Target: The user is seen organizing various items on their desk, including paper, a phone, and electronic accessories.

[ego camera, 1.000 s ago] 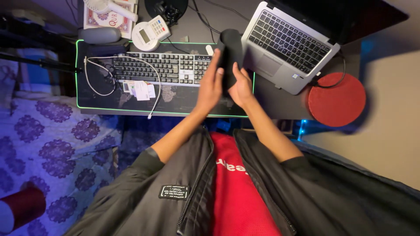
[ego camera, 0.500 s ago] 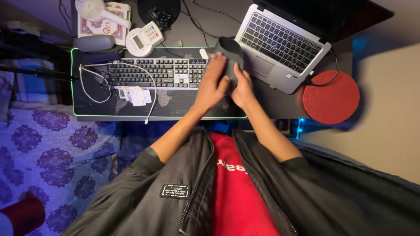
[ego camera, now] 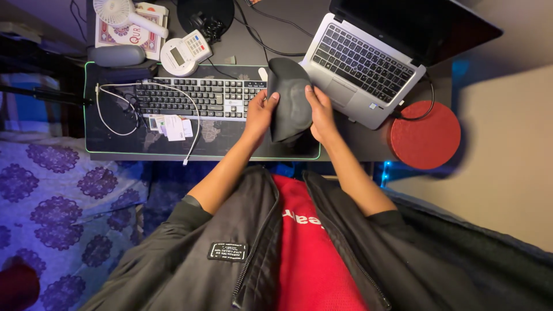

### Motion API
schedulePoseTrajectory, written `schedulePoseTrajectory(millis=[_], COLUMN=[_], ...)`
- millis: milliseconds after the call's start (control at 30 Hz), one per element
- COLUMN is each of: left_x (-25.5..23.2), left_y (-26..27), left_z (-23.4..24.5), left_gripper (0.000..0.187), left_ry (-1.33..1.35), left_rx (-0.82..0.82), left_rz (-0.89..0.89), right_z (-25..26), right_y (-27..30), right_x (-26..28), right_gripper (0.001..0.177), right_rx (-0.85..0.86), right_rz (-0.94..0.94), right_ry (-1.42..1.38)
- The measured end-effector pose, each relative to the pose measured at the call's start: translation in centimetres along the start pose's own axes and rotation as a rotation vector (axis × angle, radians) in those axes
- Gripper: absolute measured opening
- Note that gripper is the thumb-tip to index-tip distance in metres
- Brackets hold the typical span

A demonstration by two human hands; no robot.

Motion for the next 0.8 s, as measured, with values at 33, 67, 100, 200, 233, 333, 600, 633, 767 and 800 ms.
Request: schedulePoseTrajectory(millis=[33,67,100,200,233,333,600,633,767,800], left_x=[0.5,1.0,1.1,1.3,1.4,1.5,-1.8,-1.0,1.3,1.4], left_y=[0.0,-0.1,-0.1,-0.3,-0.2,0.0,0.9,0.6,0.0,0.0], left_z=[0.3,0.7,0.8,0.6,0.6,0.3,-1.8,-1.4,-0.2,-0.2], left_gripper=[0.025,0.025,0.025,0.028,0.030,0.032,0.033,0.034,0.040,0.040], left_ry=[0.011,0.021,0.023,0.088,0.099,0.146,0.160,0.130,0.216,0.214], left_rx=[-0.006,-0.012,-0.014,0.032,0.021,0.021,0.005,-0.029,-0.066,-0.064], left_rz=[0.023,0.047,0.046,0.002,0.010,0.011,-0.023,0.005,0.055,0.056], right_z=[-0.3,-0.7,-0.9,-0.7,-0.3,0.7,-1.1,-1.3,-1.1,-1.2], right_y=[0.1,0.1,0.1,0.1,0.0,0.0,0.6,0.7,0.8,0.8], right_x=[0.4,0.8,1.0,1.1,0.7,-0.1,1.4,1.4,1.0,1.2], right_gripper=[0.039,0.038,0.038,0.040,0.040,0.040,0.035,0.034,0.033,0.033], right_rx=[0.037,0.075,0.076,0.087,0.084,0.063,0.095,0.129,0.179,0.177], right_rz=[-0.037,-0.074,-0.076,-0.087,-0.076,-0.043,-0.070,-0.076,-0.052,-0.050], right_ry=[-0.039,-0.078,-0.077,-0.037,-0.009,0.087,0.142,0.138,0.183,0.182])
Point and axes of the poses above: each hand's wrist, its own y-axis away from the middle knuckle, its own z-axis out of the back of the hand, x = y × z, the point moved 4 cm from there along -y, towards the middle knuckle, and after that the axes turned 15 degrees about x, right-handed, at the moved point
